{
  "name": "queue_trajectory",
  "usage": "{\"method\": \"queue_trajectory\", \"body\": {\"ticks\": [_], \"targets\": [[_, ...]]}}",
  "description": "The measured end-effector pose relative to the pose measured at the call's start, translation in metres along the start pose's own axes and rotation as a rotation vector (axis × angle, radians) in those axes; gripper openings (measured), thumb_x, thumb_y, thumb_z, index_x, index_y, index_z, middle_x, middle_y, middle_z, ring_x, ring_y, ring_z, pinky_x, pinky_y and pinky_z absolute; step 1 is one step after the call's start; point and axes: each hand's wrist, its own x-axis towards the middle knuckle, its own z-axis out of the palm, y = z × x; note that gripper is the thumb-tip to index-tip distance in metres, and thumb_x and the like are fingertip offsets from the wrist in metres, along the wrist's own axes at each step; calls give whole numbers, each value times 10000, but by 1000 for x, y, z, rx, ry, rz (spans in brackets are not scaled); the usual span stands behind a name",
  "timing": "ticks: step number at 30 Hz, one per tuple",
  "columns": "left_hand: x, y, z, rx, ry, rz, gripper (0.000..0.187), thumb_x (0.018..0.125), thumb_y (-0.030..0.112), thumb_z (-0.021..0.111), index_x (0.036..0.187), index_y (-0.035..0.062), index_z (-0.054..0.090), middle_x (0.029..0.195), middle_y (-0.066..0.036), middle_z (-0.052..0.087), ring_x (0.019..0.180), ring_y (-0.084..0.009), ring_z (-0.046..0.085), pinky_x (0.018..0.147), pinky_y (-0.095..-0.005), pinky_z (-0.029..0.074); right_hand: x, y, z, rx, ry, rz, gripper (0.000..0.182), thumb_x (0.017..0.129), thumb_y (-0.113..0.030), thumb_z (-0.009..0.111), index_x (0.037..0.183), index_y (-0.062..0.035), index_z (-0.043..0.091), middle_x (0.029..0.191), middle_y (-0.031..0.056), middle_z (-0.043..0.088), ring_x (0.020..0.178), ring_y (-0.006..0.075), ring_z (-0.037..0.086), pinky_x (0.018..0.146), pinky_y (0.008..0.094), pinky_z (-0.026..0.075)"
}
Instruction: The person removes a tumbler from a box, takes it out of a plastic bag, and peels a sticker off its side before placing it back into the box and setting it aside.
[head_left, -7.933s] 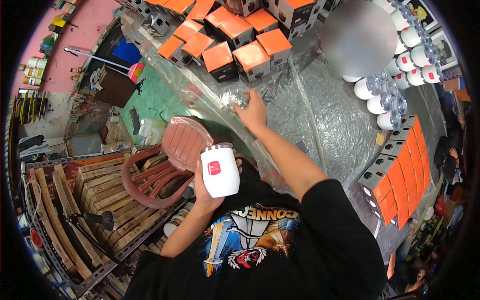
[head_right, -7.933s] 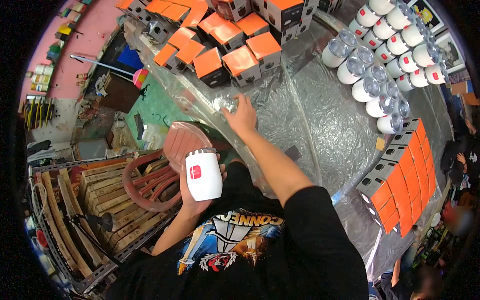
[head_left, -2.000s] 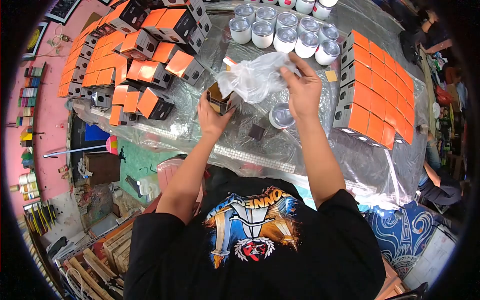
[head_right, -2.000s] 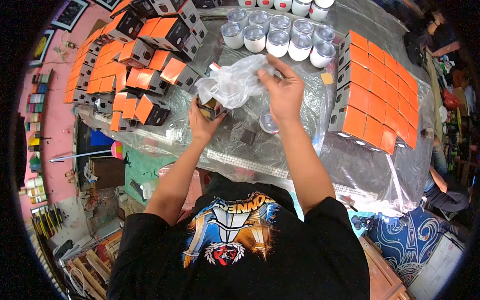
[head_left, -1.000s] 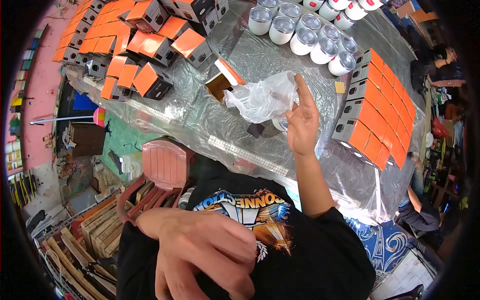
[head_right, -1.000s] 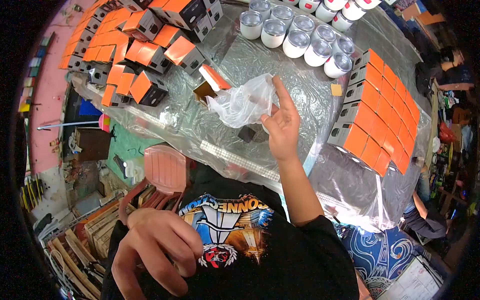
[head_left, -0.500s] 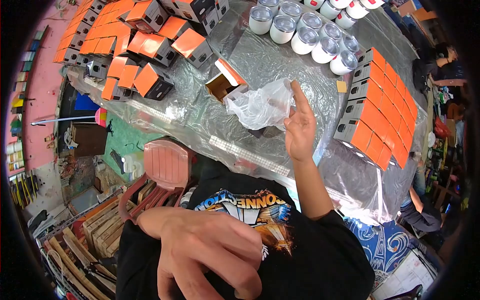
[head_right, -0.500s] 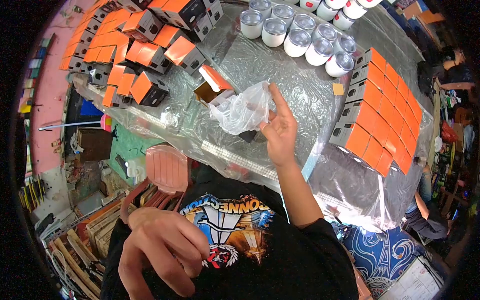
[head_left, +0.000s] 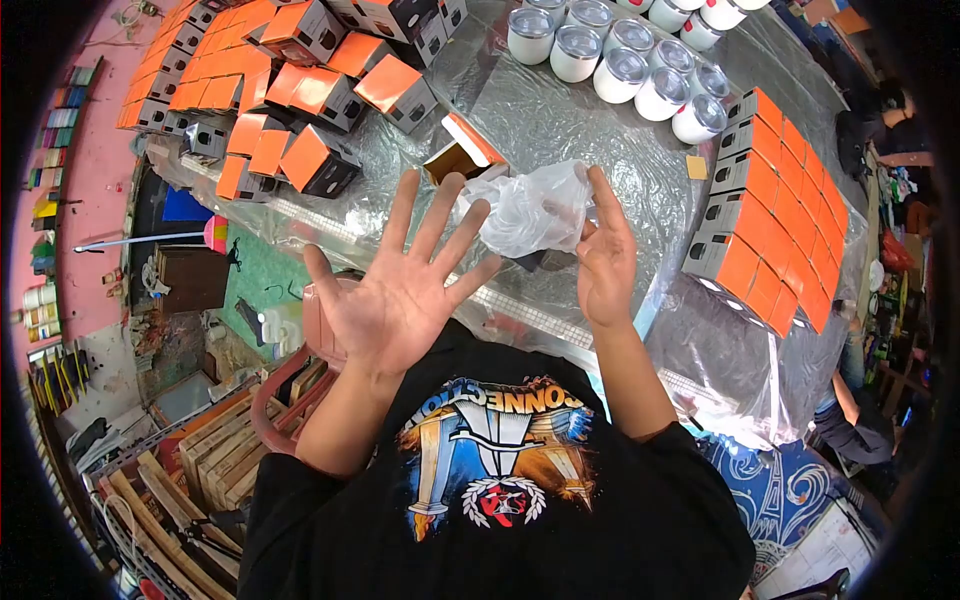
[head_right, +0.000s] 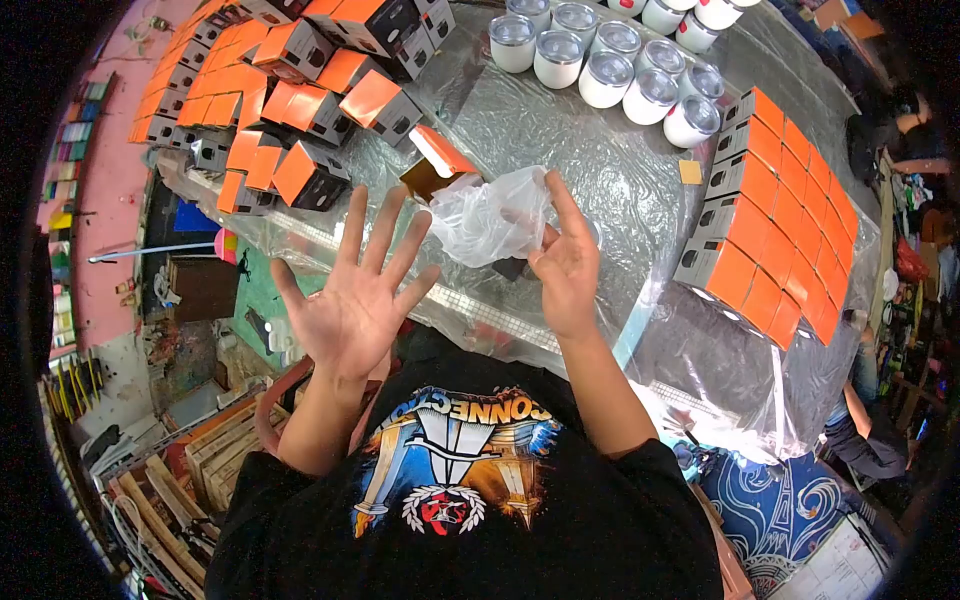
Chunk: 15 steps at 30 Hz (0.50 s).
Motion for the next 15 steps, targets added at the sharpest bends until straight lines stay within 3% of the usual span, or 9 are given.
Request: {"method": "queue_trajectory", "body": {"ticks": [6,8,9,11,12,13,14,15], "targets": [[-3,-6,-40,97,42,2,1032,941,759,534,1681,121,201,1733,-173,220,1586,-418,207,1271,-642,198,-12,9,16,-28,-138,-25,973,841,-84,606,1660,66,102,1708,193,263,1523,335,386,1241,460,312],[-7,-9,-63,416,145,22,929,1015,726,401,1643,54,278,1682,-218,325,1520,-411,354,1253,-580,276,-19,15,19,-61,-197,-10,995,837,-107,621,1661,64,90,1717,192,247,1559,331,330,1261,453,266],[-9,-13,-69,418,144,16,929,1015,726,401,1643,54,278,1682,-218,325,1520,-411,354,1253,-580,276,-24,20,20,-191,-232,-32,1005,834,-122,631,1661,63,91,1722,205,230,1578,339,284,1271,452,232],[-13,-22,-78,913,251,123,677,1087,476,491,1564,6,388,1587,-230,456,1459,-357,448,1204,-502,359,-32,23,22,-319,-263,-54,1016,830,-136,640,1661,61,92,1728,218,214,1598,348,239,1282,451,198],[-15,-27,-83,916,251,120,677,1087,476,491,1564,6,388,1587,-230,456,1459,-357,448,1204,-502,359,-35,24,23,-370,-332,-42,1012,828,-143,634,1662,57,97,1731,231,191,1607,353,208,1285,453,177],[-16,-32,-88,1141,270,166,574,1052,332,577,1503,3,445,1522,-195,521,1397,-311,510,1150,-459,412,-37,25,24,-423,-402,-31,1008,827,-151,627,1662,54,102,1735,245,169,1616,358,178,1289,455,156],[-18,-36,-92,1364,288,212,494,1016,189,663,1442,0,501,1458,-161,585,1335,-266,571,1095,-416,465,-40,31,24,-397,-438,-44,1038,837,-167,603,1668,42,16,1724,265,191,1617,369,170,1289,466,149],[-20,-38,-95,1365,286,210,494,1016,189,663,1442,0,501,1458,-161,585,1335,-266,571,1095,-416,465,-42,31,27,-397,-436,-46,1038,837,-167,603,1668,42,16,1724,265,191,1617,369,170,1289,466,149]]}}
